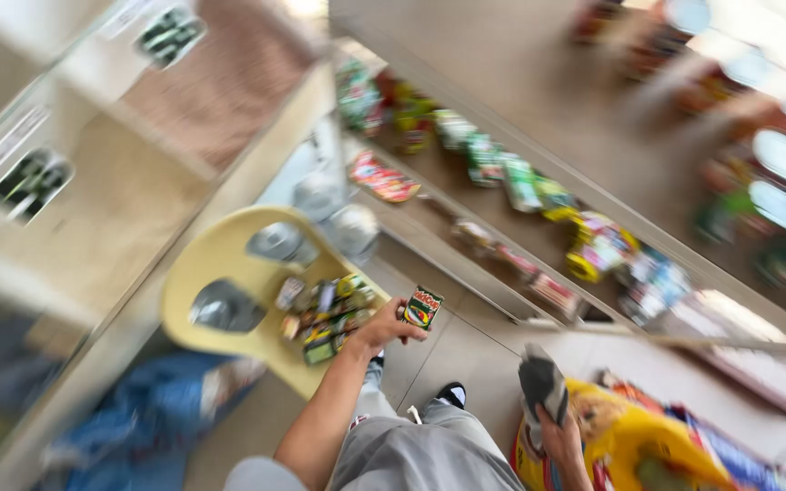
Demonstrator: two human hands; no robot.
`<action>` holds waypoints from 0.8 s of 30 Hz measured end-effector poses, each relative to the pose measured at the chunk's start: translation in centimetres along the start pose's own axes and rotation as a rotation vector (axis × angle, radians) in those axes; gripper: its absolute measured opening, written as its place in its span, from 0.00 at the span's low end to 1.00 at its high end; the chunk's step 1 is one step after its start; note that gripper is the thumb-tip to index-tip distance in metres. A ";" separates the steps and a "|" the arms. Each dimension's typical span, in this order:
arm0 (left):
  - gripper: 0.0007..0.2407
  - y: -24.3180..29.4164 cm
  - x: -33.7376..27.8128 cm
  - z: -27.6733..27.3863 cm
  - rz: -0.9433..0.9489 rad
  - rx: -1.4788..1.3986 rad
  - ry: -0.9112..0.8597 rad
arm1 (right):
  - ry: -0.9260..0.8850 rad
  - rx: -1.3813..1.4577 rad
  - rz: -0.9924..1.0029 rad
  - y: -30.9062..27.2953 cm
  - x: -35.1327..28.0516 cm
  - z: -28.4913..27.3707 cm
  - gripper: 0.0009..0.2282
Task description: Wiping canned goods with a cloth and placing them on a grocery store shelf.
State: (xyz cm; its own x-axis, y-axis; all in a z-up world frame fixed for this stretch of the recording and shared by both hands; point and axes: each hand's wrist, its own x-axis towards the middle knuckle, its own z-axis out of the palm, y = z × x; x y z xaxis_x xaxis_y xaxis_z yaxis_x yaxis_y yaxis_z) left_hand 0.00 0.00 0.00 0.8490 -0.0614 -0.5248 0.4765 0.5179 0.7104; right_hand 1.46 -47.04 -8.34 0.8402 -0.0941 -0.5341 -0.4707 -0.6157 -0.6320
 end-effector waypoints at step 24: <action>0.35 -10.1 -6.8 44.9 -0.433 0.075 -1.089 | 0.621 0.932 -0.878 -13.4 -32.3 -20.9 0.34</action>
State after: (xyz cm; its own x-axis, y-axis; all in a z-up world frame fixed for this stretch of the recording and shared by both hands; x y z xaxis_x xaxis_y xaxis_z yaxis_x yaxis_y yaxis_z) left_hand -0.34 -43.13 17.39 0.3422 -0.9365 -0.0768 0.7547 0.2252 0.6163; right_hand -13.75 -52.10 29.07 0.8123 -0.4300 0.3941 0.4596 0.0558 -0.8864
